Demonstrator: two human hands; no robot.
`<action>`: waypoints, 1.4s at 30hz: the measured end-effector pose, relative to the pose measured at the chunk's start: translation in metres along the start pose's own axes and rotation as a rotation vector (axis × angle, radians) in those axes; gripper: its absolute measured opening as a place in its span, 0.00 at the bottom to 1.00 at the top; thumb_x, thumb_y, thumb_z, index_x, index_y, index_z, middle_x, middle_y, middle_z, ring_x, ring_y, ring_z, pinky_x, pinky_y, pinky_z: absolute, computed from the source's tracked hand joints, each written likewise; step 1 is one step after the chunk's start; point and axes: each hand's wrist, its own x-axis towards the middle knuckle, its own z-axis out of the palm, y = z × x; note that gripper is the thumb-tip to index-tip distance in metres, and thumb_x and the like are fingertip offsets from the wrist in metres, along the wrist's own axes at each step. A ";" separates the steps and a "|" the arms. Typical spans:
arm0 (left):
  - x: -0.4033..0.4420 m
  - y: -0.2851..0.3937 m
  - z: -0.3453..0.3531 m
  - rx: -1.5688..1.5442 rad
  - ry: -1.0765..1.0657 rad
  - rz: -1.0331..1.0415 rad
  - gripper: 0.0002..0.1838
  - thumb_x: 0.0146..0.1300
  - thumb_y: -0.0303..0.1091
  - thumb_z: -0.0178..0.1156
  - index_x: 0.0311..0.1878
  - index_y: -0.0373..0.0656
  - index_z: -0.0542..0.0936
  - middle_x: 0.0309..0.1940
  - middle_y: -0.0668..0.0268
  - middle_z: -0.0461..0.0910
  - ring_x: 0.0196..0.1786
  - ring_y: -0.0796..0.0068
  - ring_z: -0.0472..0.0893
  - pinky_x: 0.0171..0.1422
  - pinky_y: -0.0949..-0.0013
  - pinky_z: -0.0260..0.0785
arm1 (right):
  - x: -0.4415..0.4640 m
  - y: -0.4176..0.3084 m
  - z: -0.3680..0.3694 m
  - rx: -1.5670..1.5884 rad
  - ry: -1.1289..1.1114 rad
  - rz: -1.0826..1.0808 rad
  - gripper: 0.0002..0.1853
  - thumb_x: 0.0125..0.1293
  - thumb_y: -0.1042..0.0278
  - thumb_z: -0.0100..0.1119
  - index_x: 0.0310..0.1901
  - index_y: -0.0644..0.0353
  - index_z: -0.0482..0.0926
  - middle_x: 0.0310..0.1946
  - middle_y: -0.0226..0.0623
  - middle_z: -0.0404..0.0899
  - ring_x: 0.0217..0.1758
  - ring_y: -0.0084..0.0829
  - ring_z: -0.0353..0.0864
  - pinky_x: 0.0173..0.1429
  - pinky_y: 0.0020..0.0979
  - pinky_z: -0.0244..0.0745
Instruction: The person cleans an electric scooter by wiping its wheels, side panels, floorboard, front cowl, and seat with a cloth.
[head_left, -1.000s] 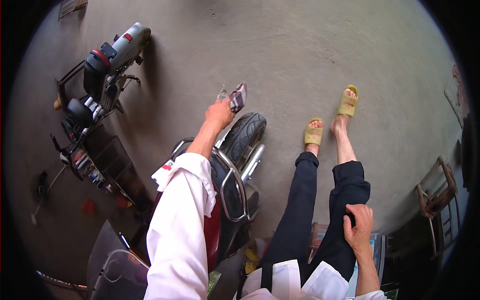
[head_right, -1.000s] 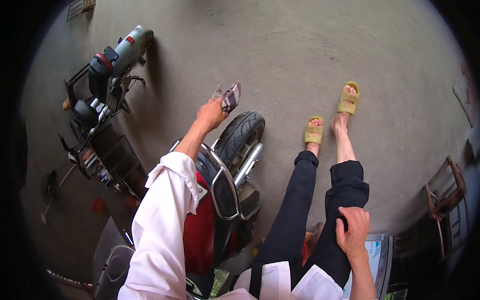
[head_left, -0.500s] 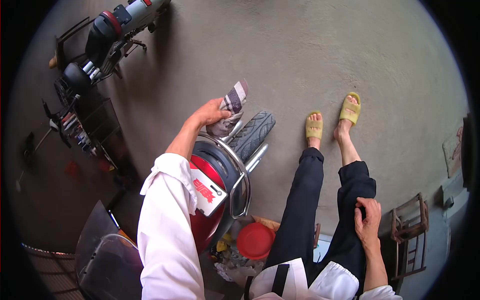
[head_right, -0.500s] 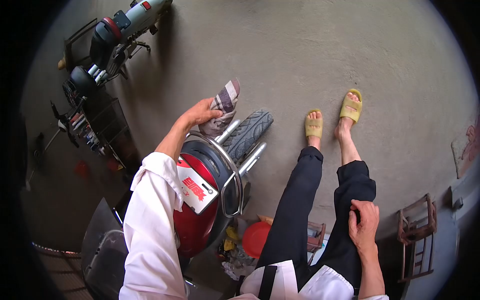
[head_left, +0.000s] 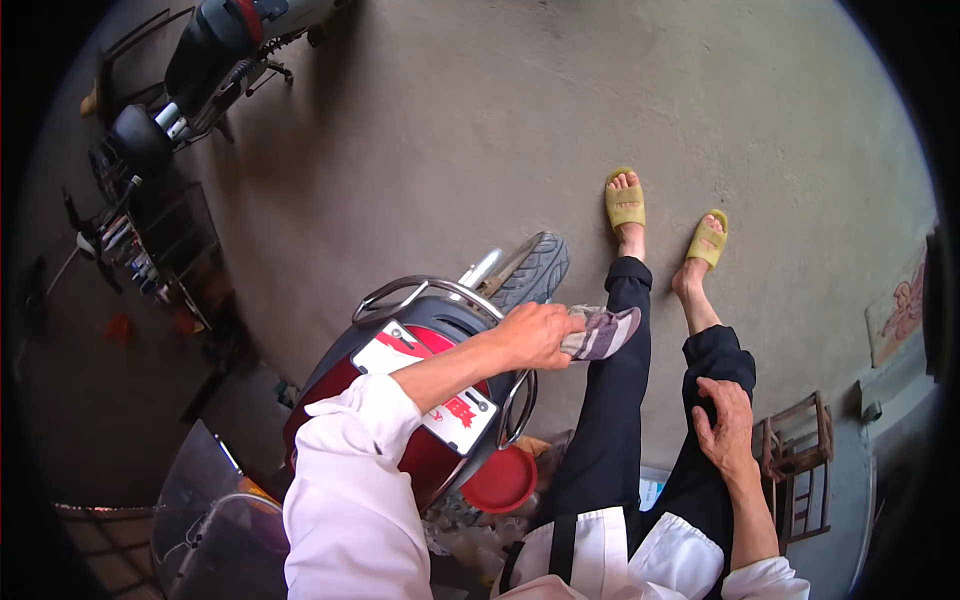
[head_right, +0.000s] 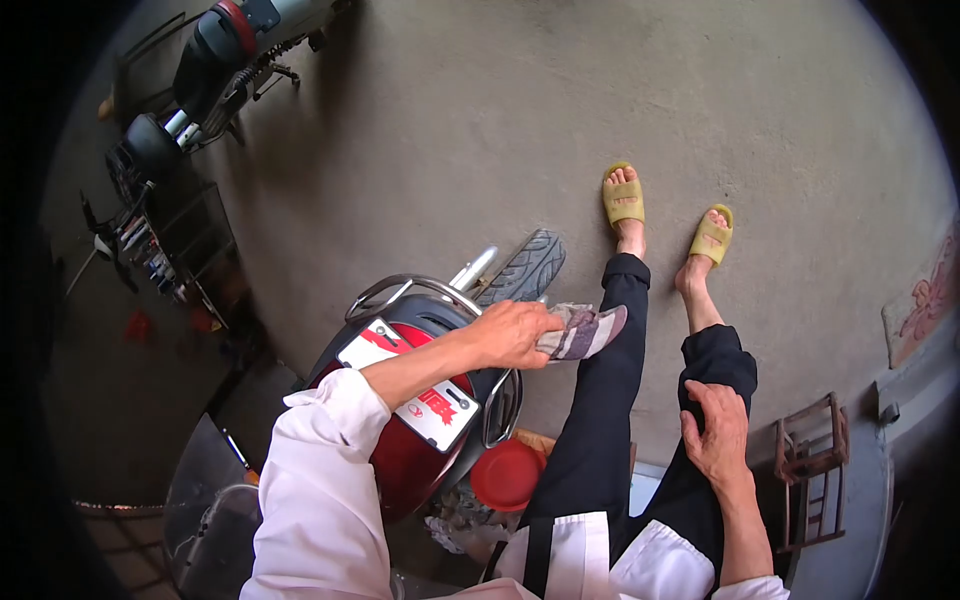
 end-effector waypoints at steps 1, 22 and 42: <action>-0.018 0.007 0.000 -0.010 -0.005 -0.001 0.20 0.49 0.40 0.67 0.46 0.45 0.81 0.37 0.56 0.81 0.43 0.49 0.82 0.46 0.51 0.75 | -0.002 -0.005 0.000 0.000 0.003 0.014 0.23 0.49 0.76 0.64 0.51 0.59 0.78 0.38 0.39 0.79 0.45 0.41 0.77 0.51 0.38 0.68; -0.081 0.075 0.019 0.180 -0.092 -0.497 0.33 0.49 0.43 0.66 0.61 0.46 0.78 0.57 0.48 0.76 0.50 0.46 0.83 0.54 0.53 0.78 | 0.034 0.009 -0.056 0.095 -0.034 -0.058 0.22 0.49 0.79 0.63 0.50 0.63 0.78 0.36 0.44 0.79 0.42 0.46 0.78 0.49 0.41 0.73; -0.068 0.027 -0.050 0.402 -0.470 -0.727 0.37 0.48 0.47 0.65 0.67 0.54 0.73 0.54 0.56 0.81 0.51 0.56 0.84 0.53 0.57 0.77 | 0.042 0.027 -0.064 0.094 0.010 -0.074 0.20 0.49 0.77 0.65 0.48 0.61 0.79 0.34 0.40 0.78 0.40 0.43 0.77 0.48 0.40 0.71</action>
